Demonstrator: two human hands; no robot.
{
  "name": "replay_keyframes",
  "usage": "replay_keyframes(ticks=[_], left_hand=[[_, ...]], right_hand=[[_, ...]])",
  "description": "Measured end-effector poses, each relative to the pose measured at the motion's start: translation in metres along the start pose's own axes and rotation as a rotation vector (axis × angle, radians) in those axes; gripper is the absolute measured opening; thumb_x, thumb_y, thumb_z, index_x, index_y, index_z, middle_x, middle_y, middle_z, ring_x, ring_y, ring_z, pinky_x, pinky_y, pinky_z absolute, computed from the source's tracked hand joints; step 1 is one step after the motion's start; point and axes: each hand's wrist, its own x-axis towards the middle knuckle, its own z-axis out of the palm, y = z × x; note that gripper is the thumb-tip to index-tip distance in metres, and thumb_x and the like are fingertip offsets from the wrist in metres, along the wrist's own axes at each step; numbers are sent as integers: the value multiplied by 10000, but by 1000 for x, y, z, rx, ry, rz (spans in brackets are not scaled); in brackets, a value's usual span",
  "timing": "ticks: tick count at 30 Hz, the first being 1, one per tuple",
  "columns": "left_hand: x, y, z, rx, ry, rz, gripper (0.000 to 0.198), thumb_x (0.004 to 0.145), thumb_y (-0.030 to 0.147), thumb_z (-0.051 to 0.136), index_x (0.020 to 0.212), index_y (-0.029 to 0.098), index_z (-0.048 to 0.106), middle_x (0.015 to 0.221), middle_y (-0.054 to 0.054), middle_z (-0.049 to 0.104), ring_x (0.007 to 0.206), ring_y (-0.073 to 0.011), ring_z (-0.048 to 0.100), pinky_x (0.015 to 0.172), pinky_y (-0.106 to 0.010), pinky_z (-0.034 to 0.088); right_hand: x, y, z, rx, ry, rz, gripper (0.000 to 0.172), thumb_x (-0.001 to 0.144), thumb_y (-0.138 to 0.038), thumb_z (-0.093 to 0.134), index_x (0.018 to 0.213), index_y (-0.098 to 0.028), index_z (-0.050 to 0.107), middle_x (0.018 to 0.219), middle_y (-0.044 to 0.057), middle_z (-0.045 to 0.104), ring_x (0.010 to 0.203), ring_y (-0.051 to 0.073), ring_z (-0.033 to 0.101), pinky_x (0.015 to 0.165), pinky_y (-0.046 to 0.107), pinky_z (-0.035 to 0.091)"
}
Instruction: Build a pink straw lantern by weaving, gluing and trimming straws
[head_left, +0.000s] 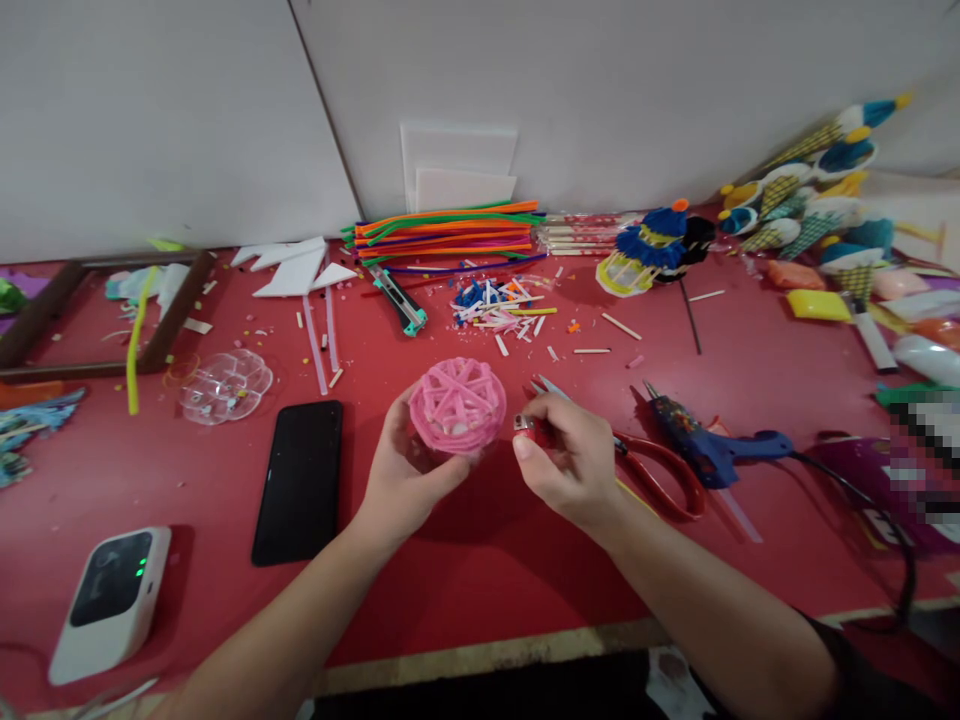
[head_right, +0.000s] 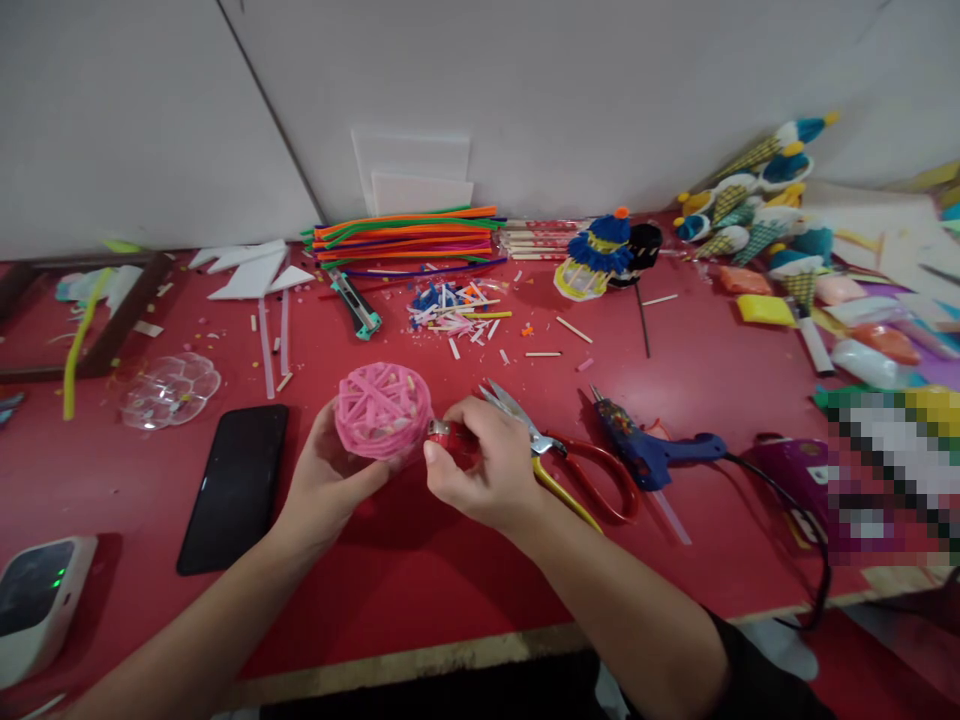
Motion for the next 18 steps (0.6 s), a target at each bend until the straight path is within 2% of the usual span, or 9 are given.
replay_keyframes(ticks=[3, 5, 9, 12, 15, 18], left_hand=[[1, -6, -4, 200, 171, 163, 745, 647, 263, 850, 1284, 253, 464, 1329, -107, 555, 1256, -283, 611, 1050, -457, 541], [1, -10, -7, 289, 226, 250, 779, 645, 248, 841, 1311, 260, 438, 1356, -110, 498, 1313, -299, 559, 1089, -482, 509], [1, -13, -10, 324, 198, 326, 815, 673, 274, 841, 1369, 282, 419, 1405, -118, 445, 1372, -320, 505, 1149, -522, 447], [2, -13, -7, 290, 133, 312, 791, 708, 318, 839, 1383, 299, 427, 1415, -117, 463, 1364, -320, 517, 1120, -513, 482], [2, -12, -5, 270, 87, 305, 767, 728, 303, 831, 1391, 309, 445, 1462, -116, 470, 1401, -324, 493, 1137, -522, 468], [3, -10, -5, 265, 62, 306, 762, 727, 246, 824, 1396, 298, 463, 1498, -118, 483, 1438, -322, 464, 1199, -545, 392]], right_hand=[[-1, 2, 1, -5, 11, -8, 153, 814, -338, 557, 715, -230, 513, 550, -49, 526, 453, 87, 410, 441, 224, 326], [-2, 4, 1, 7, 27, -17, 144, 818, -326, 571, 727, -231, 514, 556, -53, 519, 458, 86, 411, 448, 224, 329], [-3, 6, 2, 151, 68, -38, 168, 845, -365, 610, 777, -234, 530, 596, -55, 496, 497, 100, 428, 485, 237, 370], [-4, 5, 4, 283, 116, -10, 199, 846, -364, 680, 782, -237, 540, 608, -63, 479, 507, 98, 419, 487, 237, 377], [-4, 4, 6, 332, 135, 61, 113, 876, -263, 686, 789, -236, 618, 631, -51, 583, 502, 89, 474, 482, 226, 406], [-3, 4, 7, 395, 89, 128, 104, 891, -279, 682, 796, -237, 698, 670, -24, 680, 512, 97, 539, 483, 232, 448]])
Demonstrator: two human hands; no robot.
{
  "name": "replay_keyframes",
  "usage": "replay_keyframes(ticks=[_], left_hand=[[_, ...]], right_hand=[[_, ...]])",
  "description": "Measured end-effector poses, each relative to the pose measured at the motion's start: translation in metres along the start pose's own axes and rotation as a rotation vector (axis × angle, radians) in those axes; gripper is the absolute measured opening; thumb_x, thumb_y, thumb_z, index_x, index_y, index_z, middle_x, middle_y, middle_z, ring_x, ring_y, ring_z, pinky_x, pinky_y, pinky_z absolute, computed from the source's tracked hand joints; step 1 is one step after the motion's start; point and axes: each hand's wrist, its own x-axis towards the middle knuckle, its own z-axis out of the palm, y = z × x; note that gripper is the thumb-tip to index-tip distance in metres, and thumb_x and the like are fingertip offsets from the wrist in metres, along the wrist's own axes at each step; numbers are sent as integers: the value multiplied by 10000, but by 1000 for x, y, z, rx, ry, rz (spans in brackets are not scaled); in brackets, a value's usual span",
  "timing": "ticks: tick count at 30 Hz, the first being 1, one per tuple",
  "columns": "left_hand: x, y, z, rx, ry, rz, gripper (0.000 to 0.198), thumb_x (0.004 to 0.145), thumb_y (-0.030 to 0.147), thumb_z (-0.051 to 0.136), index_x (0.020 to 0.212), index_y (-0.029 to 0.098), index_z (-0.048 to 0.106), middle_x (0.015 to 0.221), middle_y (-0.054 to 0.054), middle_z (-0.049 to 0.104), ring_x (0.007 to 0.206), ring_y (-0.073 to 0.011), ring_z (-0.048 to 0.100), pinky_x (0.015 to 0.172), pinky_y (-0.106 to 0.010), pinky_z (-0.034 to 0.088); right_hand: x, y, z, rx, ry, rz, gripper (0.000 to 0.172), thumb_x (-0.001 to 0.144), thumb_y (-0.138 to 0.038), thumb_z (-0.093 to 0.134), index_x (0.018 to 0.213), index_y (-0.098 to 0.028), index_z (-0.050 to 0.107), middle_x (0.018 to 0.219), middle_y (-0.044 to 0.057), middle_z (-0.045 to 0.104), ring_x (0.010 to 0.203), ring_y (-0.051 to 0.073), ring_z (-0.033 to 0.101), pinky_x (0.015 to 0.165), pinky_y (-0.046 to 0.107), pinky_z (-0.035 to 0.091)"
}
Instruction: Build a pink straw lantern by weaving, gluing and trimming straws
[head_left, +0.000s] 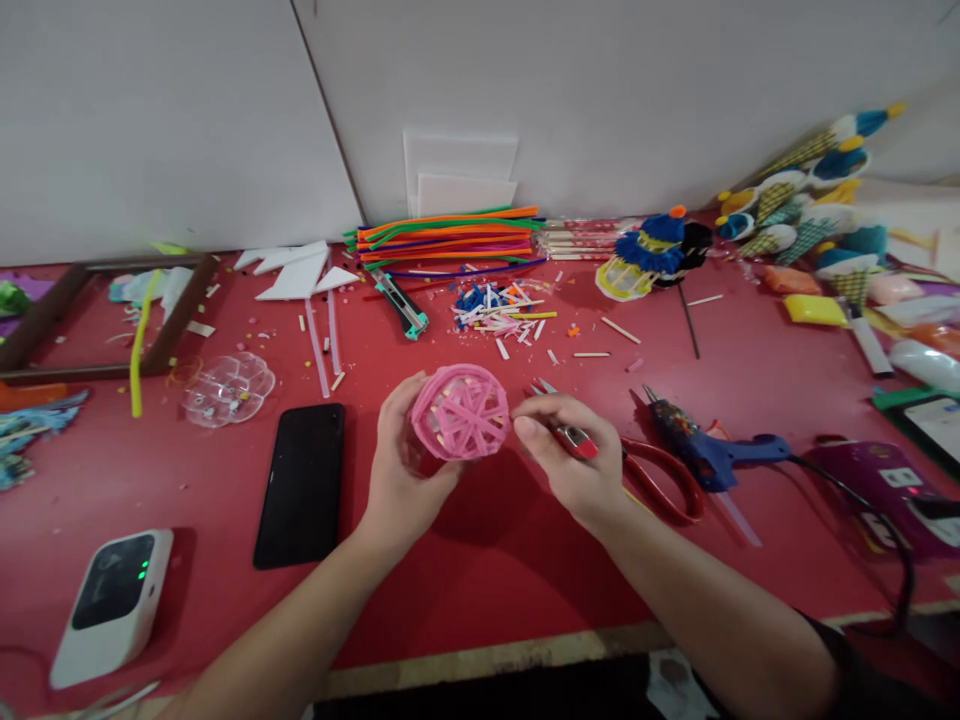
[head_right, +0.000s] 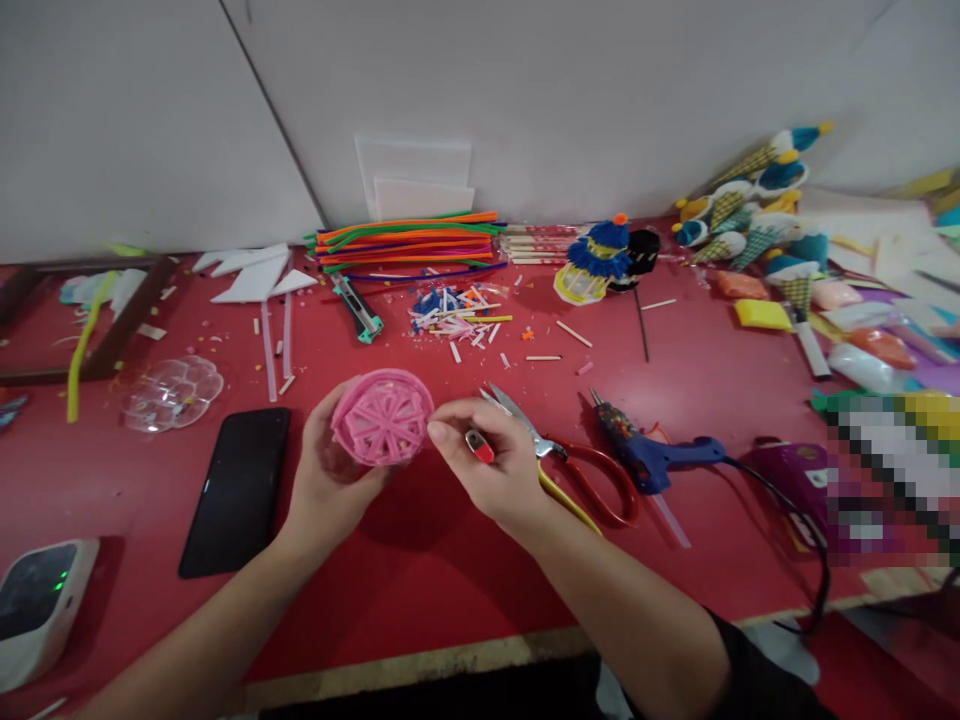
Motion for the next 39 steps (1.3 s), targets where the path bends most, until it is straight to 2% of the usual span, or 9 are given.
replay_keyframes(ticks=[4, 10, 15, 20, 24, 30, 33, 36, 39], left_hand=[[1, 1, 0, -51, -15, -38, 750, 716, 195, 815, 1385, 290, 490, 1533, -120, 478, 1453, -319, 459, 1210, -535, 384], [2, 1, 1, -100, -24, -69, 746, 693, 157, 819, 1359, 281, 507, 1564, -125, 461, 1452, -310, 471, 1198, -513, 406], [1, 1, 2, -99, -40, -83, 758, 699, 175, 817, 1372, 279, 485, 1564, -143, 466, 1429, -306, 503, 1166, -500, 449], [1, 4, 3, -82, -60, -114, 743, 731, 202, 797, 1389, 261, 457, 1526, -158, 505, 1397, -301, 542, 1140, -486, 482], [1, 4, 4, -84, -62, -120, 735, 727, 217, 792, 1377, 257, 451, 1449, -152, 571, 1323, -295, 609, 1067, -456, 548], [0, 4, 3, -99, -71, -135, 732, 728, 198, 765, 1379, 258, 438, 1454, -150, 562, 1333, -289, 600, 1075, -455, 539], [0, 3, 1, -46, -86, -96, 743, 724, 163, 760, 1390, 259, 447, 1516, -157, 505, 1393, -302, 542, 1133, -489, 483], [1, 0, -1, 21, -91, 0, 741, 732, 155, 773, 1391, 276, 456, 1566, -151, 445, 1438, -313, 490, 1178, -528, 424], [-1, -2, -4, 114, -83, 111, 808, 727, 155, 783, 1431, 297, 413, 1644, -154, 310, 1520, -350, 359, 1212, -578, 355]], right_hand=[[1, 1, 0, 52, -27, 87, 116, 859, -305, 715, 770, -234, 737, 672, -11, 715, 526, 112, 582, 506, 246, 497], [2, 0, 2, -8, -3, 110, 94, 794, -303, 749, 729, -236, 735, 652, -5, 737, 563, 146, 652, 533, 255, 549], [1, 3, 1, -33, -25, 68, 82, 818, -243, 708, 737, -238, 711, 655, -15, 722, 575, 138, 647, 552, 250, 544], [2, 1, 2, -50, -68, 20, 164, 894, -279, 641, 739, -228, 647, 660, -20, 664, 583, 118, 603, 564, 236, 519], [1, 1, 2, -51, -79, 78, 217, 902, -362, 646, 741, -216, 655, 658, -11, 658, 579, 120, 593, 556, 239, 517], [0, 6, 2, 61, -49, 203, 220, 880, -378, 674, 751, -206, 716, 607, -15, 641, 523, 112, 563, 528, 244, 510], [1, 6, 3, 44, -29, 194, 202, 823, -378, 733, 715, -209, 709, 594, -13, 651, 518, 124, 578, 516, 253, 520], [2, 4, 4, 9, -23, 139, 170, 801, -344, 747, 695, -220, 699, 584, -17, 662, 516, 129, 593, 496, 246, 519], [2, 3, 4, -4, -60, 88, 145, 798, -313, 735, 689, -225, 695, 612, -5, 703, 538, 144, 633, 516, 255, 545]])
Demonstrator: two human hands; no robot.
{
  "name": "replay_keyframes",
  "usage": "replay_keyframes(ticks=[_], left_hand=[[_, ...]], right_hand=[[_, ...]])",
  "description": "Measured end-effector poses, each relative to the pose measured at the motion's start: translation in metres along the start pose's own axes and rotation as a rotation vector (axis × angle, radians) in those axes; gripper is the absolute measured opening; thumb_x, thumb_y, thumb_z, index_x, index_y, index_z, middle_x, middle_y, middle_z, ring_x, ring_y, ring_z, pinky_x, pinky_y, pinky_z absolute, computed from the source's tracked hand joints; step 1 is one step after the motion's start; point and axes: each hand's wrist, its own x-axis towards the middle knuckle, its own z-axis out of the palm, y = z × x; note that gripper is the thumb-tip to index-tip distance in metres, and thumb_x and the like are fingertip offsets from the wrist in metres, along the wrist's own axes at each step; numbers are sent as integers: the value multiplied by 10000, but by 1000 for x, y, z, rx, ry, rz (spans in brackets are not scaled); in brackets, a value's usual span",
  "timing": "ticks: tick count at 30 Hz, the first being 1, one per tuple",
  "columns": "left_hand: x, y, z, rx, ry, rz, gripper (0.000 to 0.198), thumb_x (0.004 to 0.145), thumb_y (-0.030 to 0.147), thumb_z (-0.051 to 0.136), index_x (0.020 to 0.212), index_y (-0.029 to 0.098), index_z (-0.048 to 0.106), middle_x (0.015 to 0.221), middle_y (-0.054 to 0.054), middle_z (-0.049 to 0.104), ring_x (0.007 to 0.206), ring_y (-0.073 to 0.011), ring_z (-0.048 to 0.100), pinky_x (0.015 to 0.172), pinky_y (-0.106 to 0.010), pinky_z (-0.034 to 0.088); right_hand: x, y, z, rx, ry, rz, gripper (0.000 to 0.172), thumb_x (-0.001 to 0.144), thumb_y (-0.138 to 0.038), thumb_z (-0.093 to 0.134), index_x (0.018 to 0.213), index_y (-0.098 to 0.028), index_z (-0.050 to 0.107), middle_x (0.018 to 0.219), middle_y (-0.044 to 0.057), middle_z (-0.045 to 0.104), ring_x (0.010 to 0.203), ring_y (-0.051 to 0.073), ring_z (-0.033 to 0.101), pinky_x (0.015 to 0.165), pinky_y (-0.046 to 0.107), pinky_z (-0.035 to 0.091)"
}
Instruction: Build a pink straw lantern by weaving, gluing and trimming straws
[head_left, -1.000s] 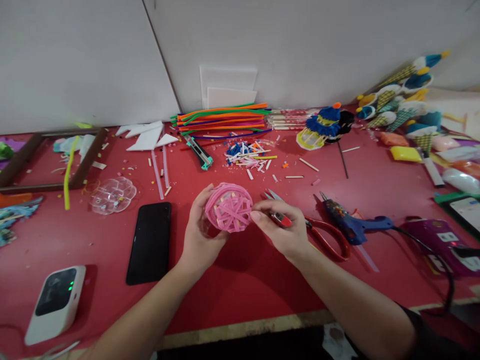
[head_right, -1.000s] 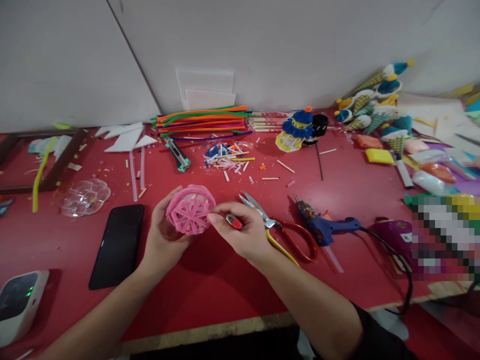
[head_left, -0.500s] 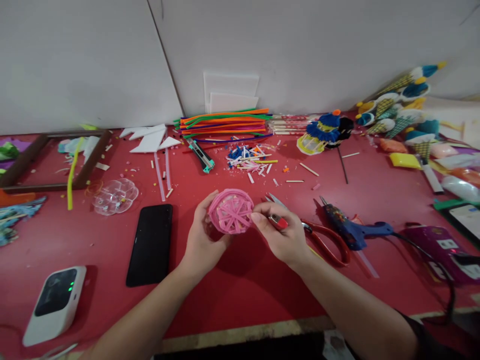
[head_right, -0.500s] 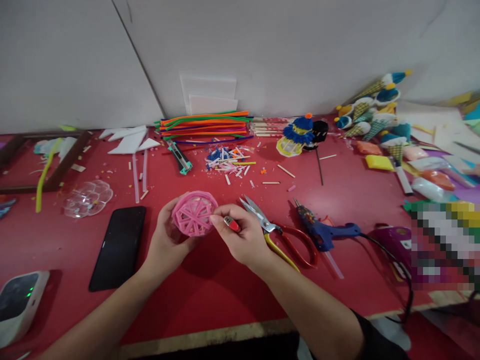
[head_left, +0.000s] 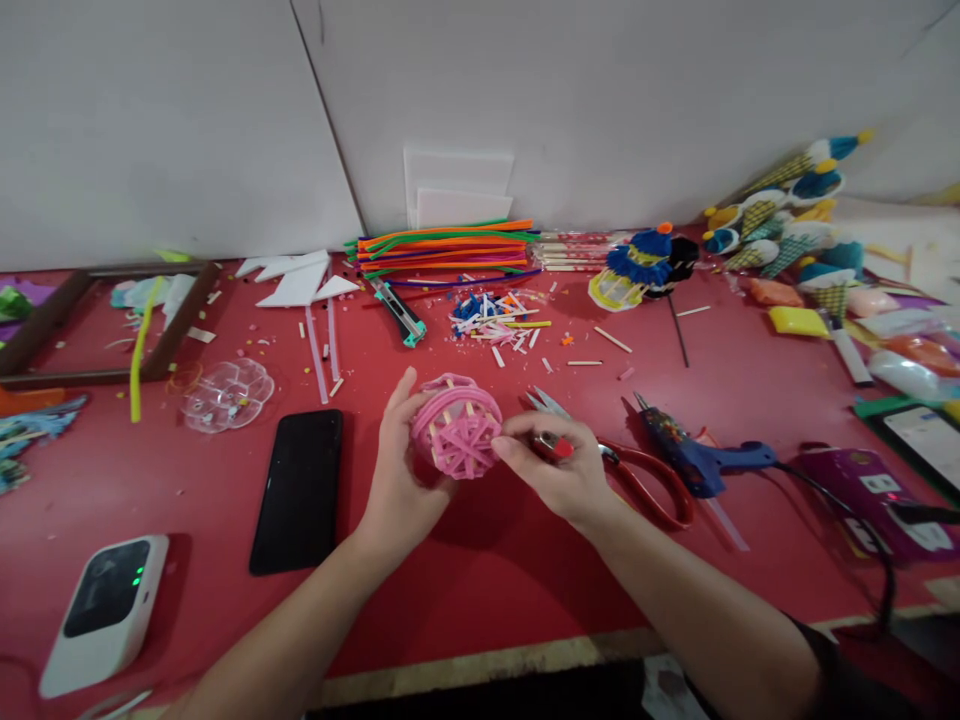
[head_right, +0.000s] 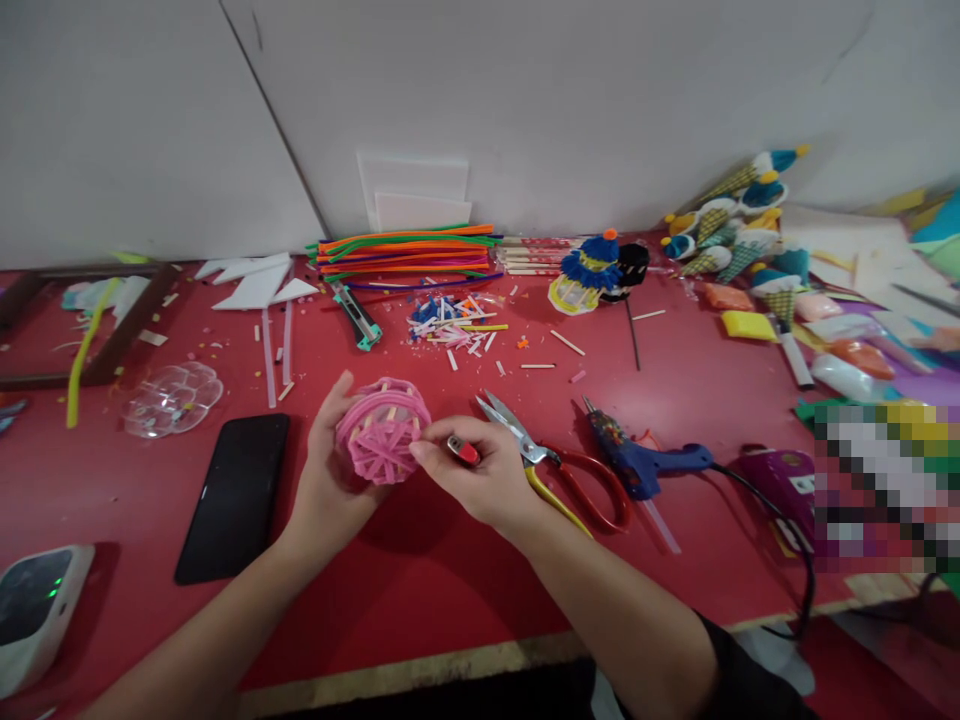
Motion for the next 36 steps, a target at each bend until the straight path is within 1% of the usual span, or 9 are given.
replay_keyframes(ticks=[2, 4, 7, 10, 14, 19, 23, 30, 36], left_hand=[[-3, 1, -3, 13, -22, 34, 906, 720, 145, 771, 1489, 314, 322, 1690, -158, 180, 1563, -364, 256, 1209, -587, 356], [-5, 3, -6, -64, -72, 10, 922, 739, 168, 751, 1510, 338, 274, 1705, -144, 111, 1577, -360, 214, 1177, -571, 410], [-5, 8, -9, -240, -137, -86, 716, 798, 292, 751, 1426, 364, 417, 1683, -96, 209, 1561, -345, 266, 1159, -548, 441], [-1, 13, -10, -330, -97, -165, 401, 892, 406, 680, 1275, 332, 588, 1579, -85, 402, 1495, -313, 394, 1157, -510, 453], [4, 21, -9, -196, 23, -162, 224, 965, 418, 600, 1102, 262, 684, 1357, -108, 590, 1339, -281, 560, 1122, -478, 486], [6, 25, -10, -11, 48, -51, 159, 955, 370, 632, 1029, 243, 695, 1227, -90, 637, 1230, -248, 627, 1038, -421, 548], [5, 24, -10, 89, 81, -14, 107, 964, 328, 618, 973, 236, 672, 1161, -74, 636, 1184, -227, 637, 986, -379, 564], [4, 25, -10, 186, 63, 85, 83, 976, 267, 589, 952, 243, 665, 1177, -66, 622, 1188, -230, 622, 1036, -414, 538], [4, 26, -8, 187, 43, 99, 89, 978, 246, 584, 921, 234, 651, 1180, -66, 595, 1204, -224, 611, 1052, -407, 529]], right_hand=[[0, 0, 0, -25, 1, -12, 131, 798, -308, 732, 700, -228, 696, 625, -3, 715, 555, 151, 649, 539, 262, 560], [1, 0, 0, -62, 15, -8, 133, 807, -307, 724, 704, -228, 695, 606, -12, 699, 546, 144, 637, 539, 255, 555], [1, 1, -1, -88, 21, -33, 130, 826, -285, 705, 709, -227, 696, 626, -19, 707, 566, 134, 646, 570, 245, 558], [1, 3, -1, -97, -2, -104, 106, 841, -250, 695, 737, -230, 704, 682, -12, 742, 604, 135, 673, 598, 244, 564], [-2, 5, -4, -176, -124, -180, 86, 868, -266, 681, 806, -228, 728, 695, 1, 757, 536, 123, 647, 526, 233, 526], [-3, 5, -5, -213, -223, -256, 77, 885, -242, 673, 870, -256, 747, 815, 19, 810, 651, 150, 739, 634, 268, 591], [-3, 6, -5, -218, -206, -252, 88, 891, -242, 667, 882, -260, 752, 825, 19, 815, 658, 155, 750, 628, 263, 594], [-4, 3, -3, -193, -155, -293, 84, 875, -196, 675, 887, -243, 743, 824, 18, 822, 653, 141, 754, 614, 227, 588], [-4, -4, -4, -250, -164, -266, 69, 841, -176, 672, 818, -225, 716, 677, -19, 769, 442, 76, 589, 454, 179, 477]])
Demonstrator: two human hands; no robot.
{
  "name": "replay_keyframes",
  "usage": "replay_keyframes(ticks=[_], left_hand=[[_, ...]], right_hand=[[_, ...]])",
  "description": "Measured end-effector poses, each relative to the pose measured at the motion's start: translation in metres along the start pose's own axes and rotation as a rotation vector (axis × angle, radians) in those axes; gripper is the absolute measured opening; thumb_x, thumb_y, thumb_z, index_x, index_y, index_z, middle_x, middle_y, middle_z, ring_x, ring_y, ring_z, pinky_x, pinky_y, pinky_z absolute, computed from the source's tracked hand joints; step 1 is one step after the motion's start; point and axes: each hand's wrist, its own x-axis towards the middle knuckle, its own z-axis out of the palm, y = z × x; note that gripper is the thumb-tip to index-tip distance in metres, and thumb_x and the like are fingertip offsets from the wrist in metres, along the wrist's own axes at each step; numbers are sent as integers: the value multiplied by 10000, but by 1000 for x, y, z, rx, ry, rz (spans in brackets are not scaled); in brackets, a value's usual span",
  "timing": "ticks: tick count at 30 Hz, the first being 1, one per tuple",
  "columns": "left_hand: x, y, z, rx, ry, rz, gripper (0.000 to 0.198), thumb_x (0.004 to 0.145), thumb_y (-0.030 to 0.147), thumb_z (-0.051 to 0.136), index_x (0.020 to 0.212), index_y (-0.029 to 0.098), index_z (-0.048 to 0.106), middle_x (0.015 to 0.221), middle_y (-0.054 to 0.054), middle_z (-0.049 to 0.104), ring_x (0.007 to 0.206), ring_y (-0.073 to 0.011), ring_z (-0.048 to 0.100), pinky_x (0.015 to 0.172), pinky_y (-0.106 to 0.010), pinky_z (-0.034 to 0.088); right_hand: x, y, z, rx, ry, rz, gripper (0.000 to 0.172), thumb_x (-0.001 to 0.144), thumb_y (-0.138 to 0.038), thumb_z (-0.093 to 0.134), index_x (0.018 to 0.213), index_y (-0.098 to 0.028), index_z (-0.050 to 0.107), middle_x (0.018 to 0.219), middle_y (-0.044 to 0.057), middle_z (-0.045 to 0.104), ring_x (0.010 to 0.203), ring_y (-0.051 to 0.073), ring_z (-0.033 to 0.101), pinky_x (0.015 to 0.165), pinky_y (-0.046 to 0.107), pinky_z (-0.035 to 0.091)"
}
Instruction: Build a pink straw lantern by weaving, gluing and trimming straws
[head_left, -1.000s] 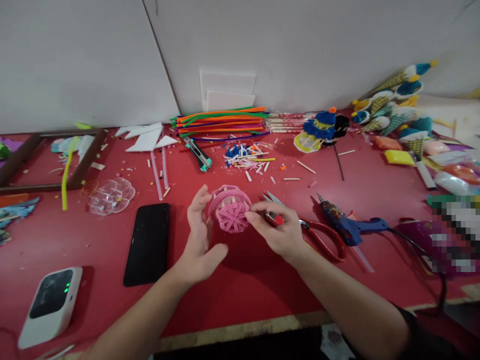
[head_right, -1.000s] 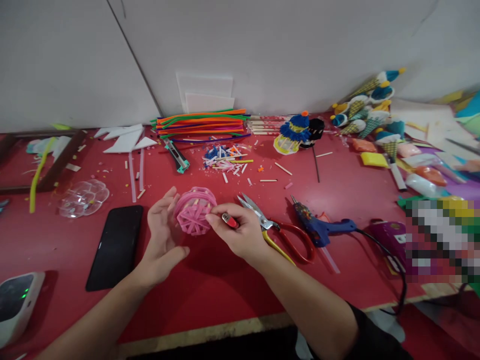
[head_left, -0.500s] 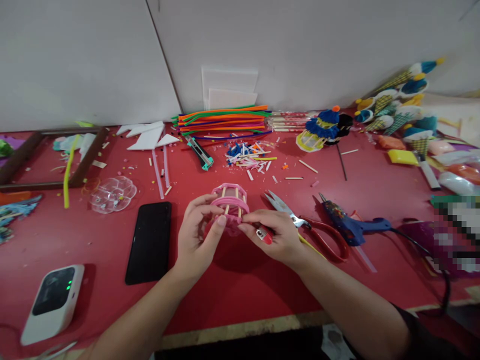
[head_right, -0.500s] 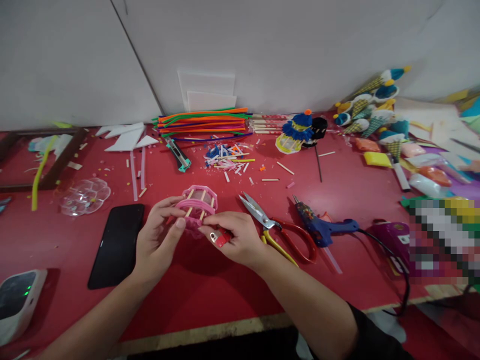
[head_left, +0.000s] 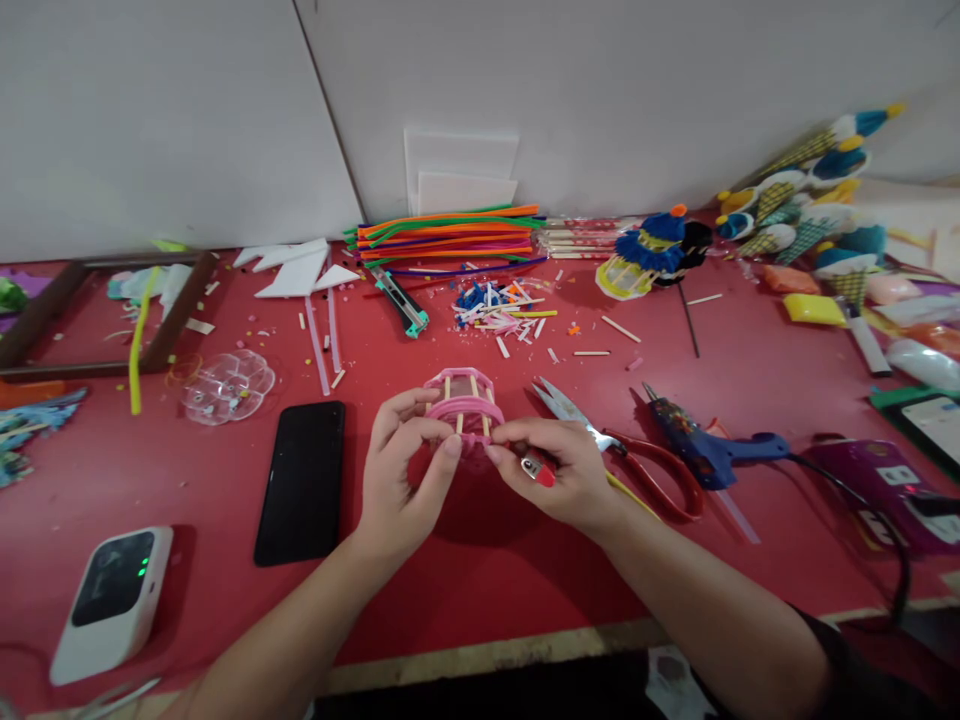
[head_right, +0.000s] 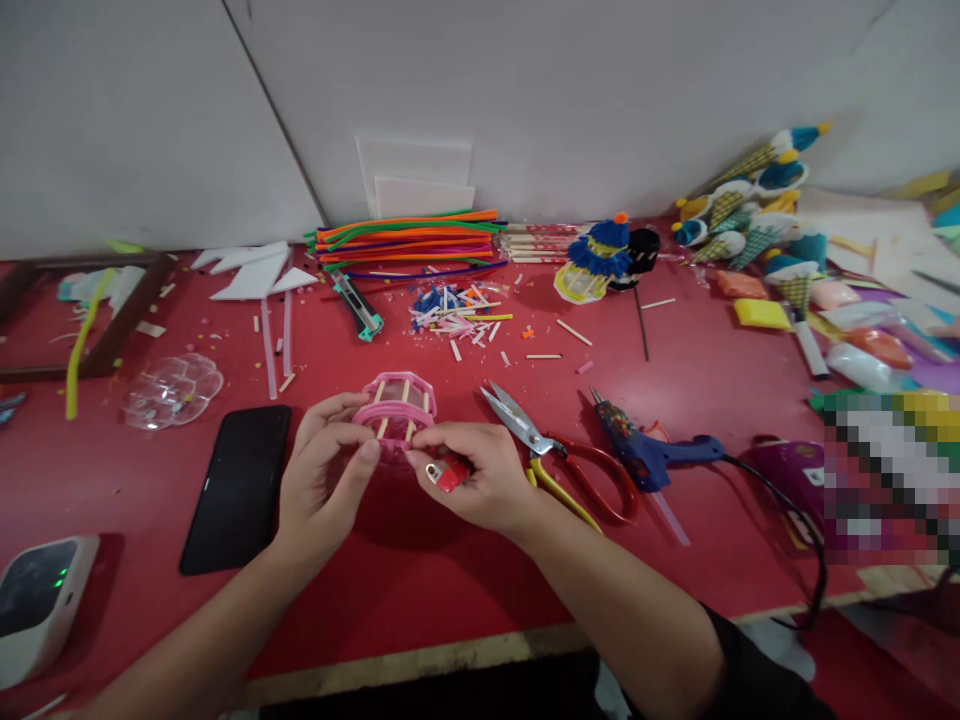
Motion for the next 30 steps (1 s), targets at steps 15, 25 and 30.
replay_keyframes(ticks=[15, 25, 30], left_hand=[[-2, -3, 0, -47, -17, 19, 25, 954, 222, 643, 931, 231, 636, 1229, -68, 561, 1219, -211, 608, 1080, -421, 507], [-1, -3, -2, -68, -22, 32, 61, 944, 220, 665, 886, 236, 655, 1209, -51, 576, 1215, -199, 599, 1051, -383, 498], [-4, -3, -2, -117, -31, 25, 107, 963, 301, 637, 1056, 252, 654, 1225, -77, 594, 1230, -231, 591, 1064, -424, 500]], right_hand=[[-2, 0, -1, 78, -7, -3, 65, 844, -183, 694, 871, -236, 667, 648, -35, 701, 458, 75, 543, 444, 187, 435], [0, 0, -3, 109, -33, -26, 137, 856, -143, 685, 901, -246, 763, 810, 11, 815, 573, 106, 694, 543, 195, 537], [-1, 1, 0, 164, 20, 123, 49, 850, -215, 721, 848, -246, 759, 700, -3, 774, 478, 101, 618, 476, 215, 512]])
